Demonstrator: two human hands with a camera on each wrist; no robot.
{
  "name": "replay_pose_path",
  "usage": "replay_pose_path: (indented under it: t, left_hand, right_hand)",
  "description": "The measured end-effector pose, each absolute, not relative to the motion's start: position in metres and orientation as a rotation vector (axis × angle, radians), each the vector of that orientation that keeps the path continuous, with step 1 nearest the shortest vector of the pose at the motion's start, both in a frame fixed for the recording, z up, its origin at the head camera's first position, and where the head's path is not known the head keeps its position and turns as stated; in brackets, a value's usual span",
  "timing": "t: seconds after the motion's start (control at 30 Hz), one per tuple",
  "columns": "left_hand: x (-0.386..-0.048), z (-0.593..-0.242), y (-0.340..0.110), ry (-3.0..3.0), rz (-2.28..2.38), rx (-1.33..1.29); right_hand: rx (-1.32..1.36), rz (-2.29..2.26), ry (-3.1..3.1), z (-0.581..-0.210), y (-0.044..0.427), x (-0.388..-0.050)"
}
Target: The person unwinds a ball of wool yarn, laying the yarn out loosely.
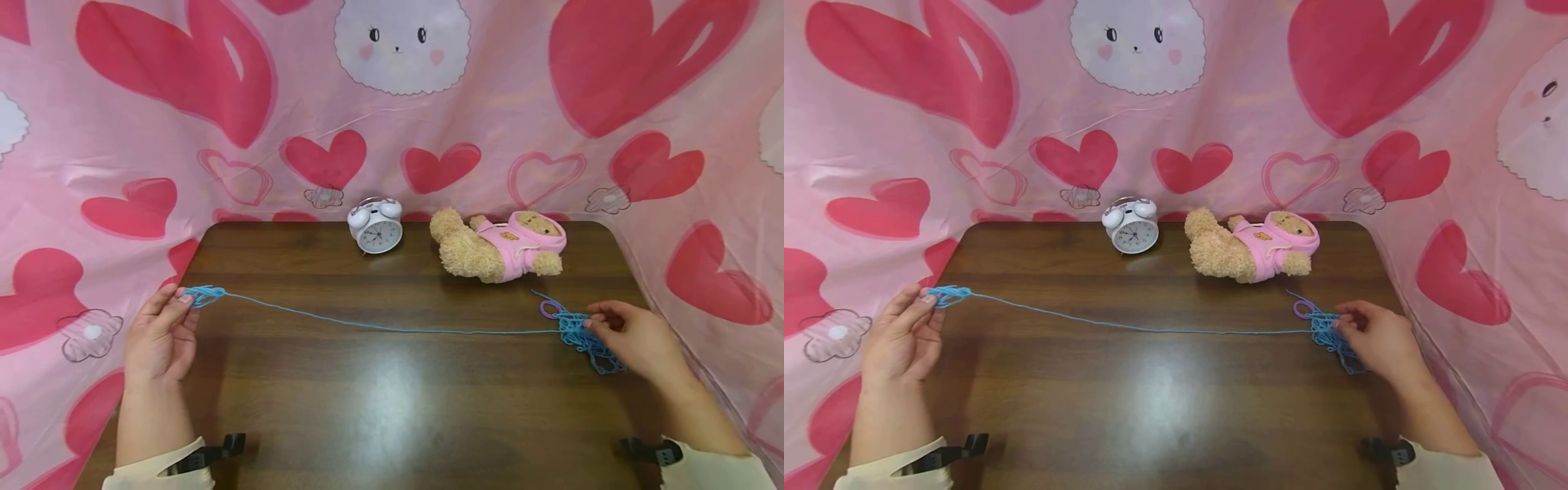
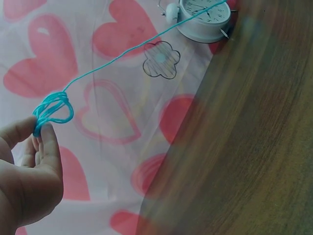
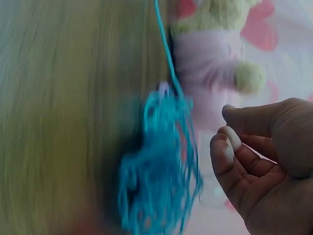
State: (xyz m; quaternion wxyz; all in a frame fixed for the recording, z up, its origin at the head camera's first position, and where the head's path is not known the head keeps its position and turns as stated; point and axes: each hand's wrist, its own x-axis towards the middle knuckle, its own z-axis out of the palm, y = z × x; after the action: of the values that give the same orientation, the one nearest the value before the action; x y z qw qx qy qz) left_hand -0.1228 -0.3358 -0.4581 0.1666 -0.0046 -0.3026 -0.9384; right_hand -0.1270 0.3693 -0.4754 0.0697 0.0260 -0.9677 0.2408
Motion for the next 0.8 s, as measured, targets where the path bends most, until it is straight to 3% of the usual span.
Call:
replay_pose_path:
  t: [0.8]
  left_hand:
    - [-0.125, -0.457, -0.326, -1.067, -2.615, 0.037]
  right_hand:
    - [0.355, 1.119, -2.900, -0.489, 0.233, -0.163]
